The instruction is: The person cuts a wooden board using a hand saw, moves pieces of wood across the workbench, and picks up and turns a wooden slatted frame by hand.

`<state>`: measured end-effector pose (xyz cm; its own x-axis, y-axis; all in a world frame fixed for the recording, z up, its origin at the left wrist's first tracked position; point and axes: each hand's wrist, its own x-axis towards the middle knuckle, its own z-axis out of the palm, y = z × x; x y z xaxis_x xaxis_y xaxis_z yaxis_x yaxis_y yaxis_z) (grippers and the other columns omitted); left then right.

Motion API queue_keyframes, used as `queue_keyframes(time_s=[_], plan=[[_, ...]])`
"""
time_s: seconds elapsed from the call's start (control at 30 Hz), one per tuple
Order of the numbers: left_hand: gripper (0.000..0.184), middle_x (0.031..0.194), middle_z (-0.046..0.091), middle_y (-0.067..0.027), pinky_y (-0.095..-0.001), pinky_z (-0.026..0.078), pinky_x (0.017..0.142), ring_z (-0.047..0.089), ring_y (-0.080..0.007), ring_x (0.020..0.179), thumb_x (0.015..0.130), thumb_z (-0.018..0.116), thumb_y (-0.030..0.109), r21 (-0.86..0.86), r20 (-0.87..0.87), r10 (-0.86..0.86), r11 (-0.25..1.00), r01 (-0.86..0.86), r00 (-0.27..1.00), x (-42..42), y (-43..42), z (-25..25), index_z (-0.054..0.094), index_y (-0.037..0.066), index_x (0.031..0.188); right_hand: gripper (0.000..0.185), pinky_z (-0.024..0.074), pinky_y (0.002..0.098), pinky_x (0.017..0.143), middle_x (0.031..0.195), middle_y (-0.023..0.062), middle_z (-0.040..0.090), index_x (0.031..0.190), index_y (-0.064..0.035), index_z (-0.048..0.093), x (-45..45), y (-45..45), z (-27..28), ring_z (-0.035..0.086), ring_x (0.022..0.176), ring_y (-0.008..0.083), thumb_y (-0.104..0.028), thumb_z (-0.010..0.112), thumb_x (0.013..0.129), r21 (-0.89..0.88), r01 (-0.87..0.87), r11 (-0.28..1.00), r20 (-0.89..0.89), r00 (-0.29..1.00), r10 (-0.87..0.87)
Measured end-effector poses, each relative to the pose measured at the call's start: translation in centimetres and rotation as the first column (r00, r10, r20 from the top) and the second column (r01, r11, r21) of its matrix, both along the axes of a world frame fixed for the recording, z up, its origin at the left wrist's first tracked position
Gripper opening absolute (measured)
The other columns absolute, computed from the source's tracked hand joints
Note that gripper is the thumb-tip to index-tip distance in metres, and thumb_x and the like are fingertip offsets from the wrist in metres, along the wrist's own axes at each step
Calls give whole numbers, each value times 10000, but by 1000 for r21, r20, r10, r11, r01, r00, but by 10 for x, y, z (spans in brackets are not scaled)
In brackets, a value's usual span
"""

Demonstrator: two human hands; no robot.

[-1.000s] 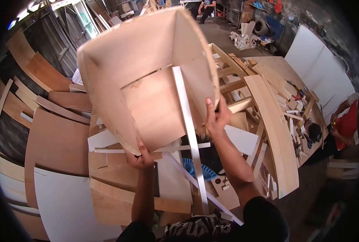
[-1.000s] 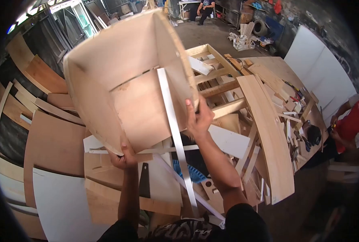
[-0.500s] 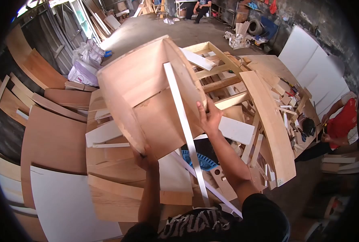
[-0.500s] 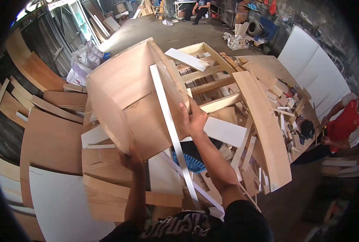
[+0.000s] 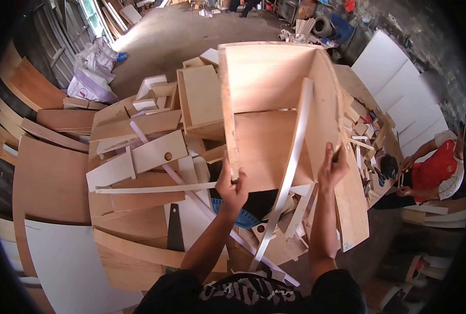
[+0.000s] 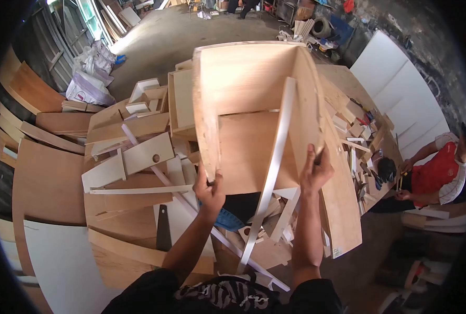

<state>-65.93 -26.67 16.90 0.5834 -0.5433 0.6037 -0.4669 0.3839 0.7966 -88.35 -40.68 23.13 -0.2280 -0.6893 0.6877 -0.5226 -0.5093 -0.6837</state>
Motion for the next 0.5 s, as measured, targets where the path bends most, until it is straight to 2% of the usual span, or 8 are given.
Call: queue_keyframes(time_s=[0.07,0.13,0.17,0.33,0.37,0.47,0.5], plan=[[604,1466,548,-292,-343,540,978,628,-324,1286,919,588,-106,20,15,-21,1000,20,1000,-17,1,-8,412,-127,1497,309,274,279,457,579,2,462,1183,56,677,-20,14,3,340,518,66,-174,732,984,31,63,998,-35,997,-62],[596,1477,523,-313,-376,539,1009,604,-359,1313,922,589,-94,10,-8,-80,997,80,997,-30,5,-10,414,-131,1490,308,274,283,454,576,13,458,1171,62,673,-41,26,-10,340,514,75,-178,730,986,61,128,990,-101,987,-121],[597,1487,506,-321,-403,517,1053,575,-386,1338,921,589,-87,13,32,-77,997,77,997,-33,7,-18,411,-131,1489,308,274,283,454,576,13,458,1171,62,673,-46,30,-15,340,514,75,-178,730,986,61,131,989,-99,987,-125],[608,1510,484,-312,-429,462,1122,511,-415,1391,921,581,-87,-15,64,-102,995,103,993,-40,10,-34,393,-123,1499,299,260,301,448,561,15,428,1126,64,671,-51,34,-34,323,505,94,-196,728,989,3,148,989,-22,989,-148],[616,1518,475,-311,-432,446,1136,492,-418,1406,921,575,-91,8,24,-126,992,125,992,-41,10,-34,383,-121,1505,269,241,311,451,546,4,404,966,19,639,-52,35,-35,303,505,89,-241,683,1023,24,151,988,-38,988,-150],[619,1536,455,-304,-424,420,1158,458,-413,1436,946,601,-39,16,-36,-172,985,173,984,-40,9,-25,373,-107,1518,298,221,327,453,545,6,355,954,16,630,-48,35,-32,273,515,96,-269,673,1029,5,140,990,-7,990,-140],[623,1528,464,-304,-414,437,1143,479,-413,1419,958,630,17,62,10,-159,986,158,987,-39,11,-21,378,-102,1516,287,322,347,473,579,57,470,1015,14,638,-52,38,-32,402,499,145,-271,671,1025,75,169,983,-84,983,-163]])
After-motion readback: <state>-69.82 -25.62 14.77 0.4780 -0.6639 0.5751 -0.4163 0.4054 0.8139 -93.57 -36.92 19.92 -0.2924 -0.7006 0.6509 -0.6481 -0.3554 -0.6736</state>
